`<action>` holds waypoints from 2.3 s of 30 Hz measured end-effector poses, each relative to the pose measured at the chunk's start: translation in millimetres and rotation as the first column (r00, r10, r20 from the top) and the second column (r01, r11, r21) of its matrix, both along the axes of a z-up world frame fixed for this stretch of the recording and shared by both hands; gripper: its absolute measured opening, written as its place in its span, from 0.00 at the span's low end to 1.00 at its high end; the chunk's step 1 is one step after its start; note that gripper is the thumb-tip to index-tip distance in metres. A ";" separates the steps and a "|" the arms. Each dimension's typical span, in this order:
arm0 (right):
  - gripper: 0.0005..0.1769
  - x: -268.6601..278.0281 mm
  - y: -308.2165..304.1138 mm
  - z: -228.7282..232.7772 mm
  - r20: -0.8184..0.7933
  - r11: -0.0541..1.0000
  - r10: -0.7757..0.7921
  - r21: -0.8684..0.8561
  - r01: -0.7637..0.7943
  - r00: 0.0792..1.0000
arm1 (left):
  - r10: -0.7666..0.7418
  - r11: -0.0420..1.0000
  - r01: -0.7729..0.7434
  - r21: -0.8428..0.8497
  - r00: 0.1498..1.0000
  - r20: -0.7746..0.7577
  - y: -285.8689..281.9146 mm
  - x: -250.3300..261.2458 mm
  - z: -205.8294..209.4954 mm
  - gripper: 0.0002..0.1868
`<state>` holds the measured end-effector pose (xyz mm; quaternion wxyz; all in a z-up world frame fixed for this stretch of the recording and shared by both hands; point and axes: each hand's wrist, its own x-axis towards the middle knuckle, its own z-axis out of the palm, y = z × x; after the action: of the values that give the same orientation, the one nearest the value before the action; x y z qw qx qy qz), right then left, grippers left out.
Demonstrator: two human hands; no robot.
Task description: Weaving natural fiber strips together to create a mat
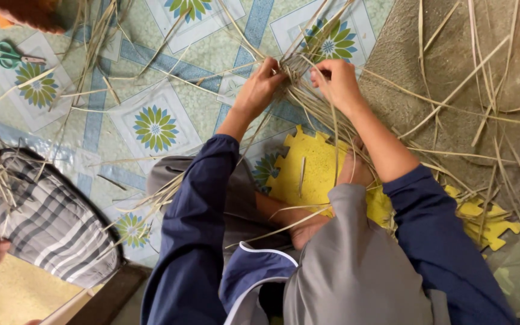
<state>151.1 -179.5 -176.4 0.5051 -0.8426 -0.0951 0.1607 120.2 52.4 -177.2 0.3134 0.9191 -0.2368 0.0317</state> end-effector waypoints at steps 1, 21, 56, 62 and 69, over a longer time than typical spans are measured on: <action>0.03 2.0 -2.2 -5.3 -0.063 0.998 0.014 -0.056 -0.017 0.998 | 0.001 1.000 -0.001 0.019 1.000 0.011 -0.3 -1.0 -0.6 0.09; 0.12 11.6 47.4 -7.0 -0.012 0.761 0.197 -0.629 -0.160 0.980 | 0.030 0.972 -0.045 0.230 0.997 0.067 -5.0 -31.2 -10.6 0.18; 0.07 23.0 39.3 -46.1 0.076 0.950 0.293 -0.136 -0.281 0.953 | 0.263 0.885 -0.311 -0.345 0.948 -0.180 -29.7 -52.8 2.0 0.15; 0.05 2.6 52.3 -0.5 0.103 0.979 0.201 -0.052 -0.196 0.974 | 0.465 0.803 -0.580 -0.137 0.754 -0.465 -45.3 -43.0 8.6 0.35; 0.05 -5.9 55.4 -18.9 0.174 0.987 0.110 -0.137 -0.086 0.979 | 0.579 0.759 -0.639 0.125 0.574 -0.580 -34.4 -21.5 -8.1 0.25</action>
<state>145.1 -124.1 -195.3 0.4305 -0.8788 -0.1714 0.1142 98.7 18.0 -185.3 0.3847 0.8898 0.2044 -0.1358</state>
